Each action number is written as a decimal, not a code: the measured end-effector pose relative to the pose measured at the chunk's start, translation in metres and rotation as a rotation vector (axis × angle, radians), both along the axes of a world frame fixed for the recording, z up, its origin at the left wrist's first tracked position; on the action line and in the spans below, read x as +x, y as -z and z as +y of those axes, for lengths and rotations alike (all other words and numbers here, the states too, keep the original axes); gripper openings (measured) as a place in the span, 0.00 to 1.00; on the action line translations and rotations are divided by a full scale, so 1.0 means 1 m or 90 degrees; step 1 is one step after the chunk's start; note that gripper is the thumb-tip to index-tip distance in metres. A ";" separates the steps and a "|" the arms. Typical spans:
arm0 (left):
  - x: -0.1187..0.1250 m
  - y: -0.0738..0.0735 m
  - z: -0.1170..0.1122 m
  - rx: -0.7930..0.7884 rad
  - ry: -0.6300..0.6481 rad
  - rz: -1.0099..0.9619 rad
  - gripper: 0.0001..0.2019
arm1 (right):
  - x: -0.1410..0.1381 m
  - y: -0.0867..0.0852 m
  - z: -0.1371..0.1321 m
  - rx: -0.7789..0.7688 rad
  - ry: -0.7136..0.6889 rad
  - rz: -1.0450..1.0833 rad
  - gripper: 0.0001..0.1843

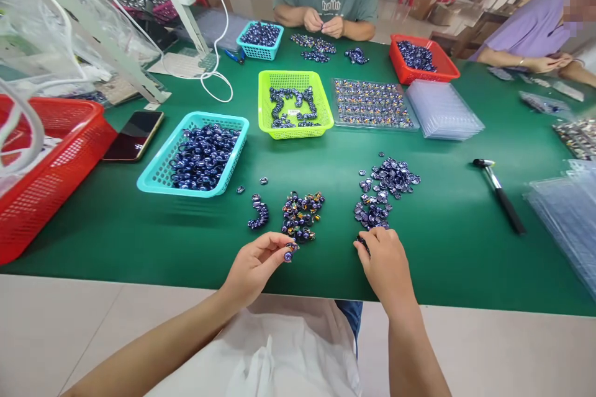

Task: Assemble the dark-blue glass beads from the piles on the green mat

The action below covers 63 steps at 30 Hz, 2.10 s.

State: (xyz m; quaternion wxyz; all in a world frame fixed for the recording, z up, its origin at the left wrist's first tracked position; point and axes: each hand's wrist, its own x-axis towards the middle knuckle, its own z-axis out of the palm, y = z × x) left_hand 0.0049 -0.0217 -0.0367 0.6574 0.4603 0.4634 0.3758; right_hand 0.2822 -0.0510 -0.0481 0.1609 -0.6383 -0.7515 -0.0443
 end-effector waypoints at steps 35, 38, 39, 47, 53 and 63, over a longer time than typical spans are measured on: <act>-0.009 -0.010 0.007 -0.170 -0.082 -0.237 0.11 | -0.133 0.003 -0.012 -0.020 -0.005 0.740 0.10; -0.005 -0.008 0.007 -0.191 -0.099 -0.262 0.10 | -0.137 0.000 -0.012 -0.090 0.048 0.869 0.07; -0.004 -0.007 0.007 -0.190 -0.101 -0.262 0.10 | -0.139 0.000 -0.012 -0.096 0.059 0.891 0.06; -0.006 -0.005 0.003 -0.093 -0.119 -0.121 0.08 | -0.141 0.000 -0.010 -0.095 0.060 0.928 0.08; -0.008 -0.010 -0.002 0.101 -0.094 -0.012 0.07 | -0.140 -0.001 -0.008 -0.119 0.079 0.912 0.08; -0.012 -0.009 -0.006 0.304 -0.024 0.057 0.11 | -0.139 -0.003 -0.006 -0.140 0.071 0.951 0.08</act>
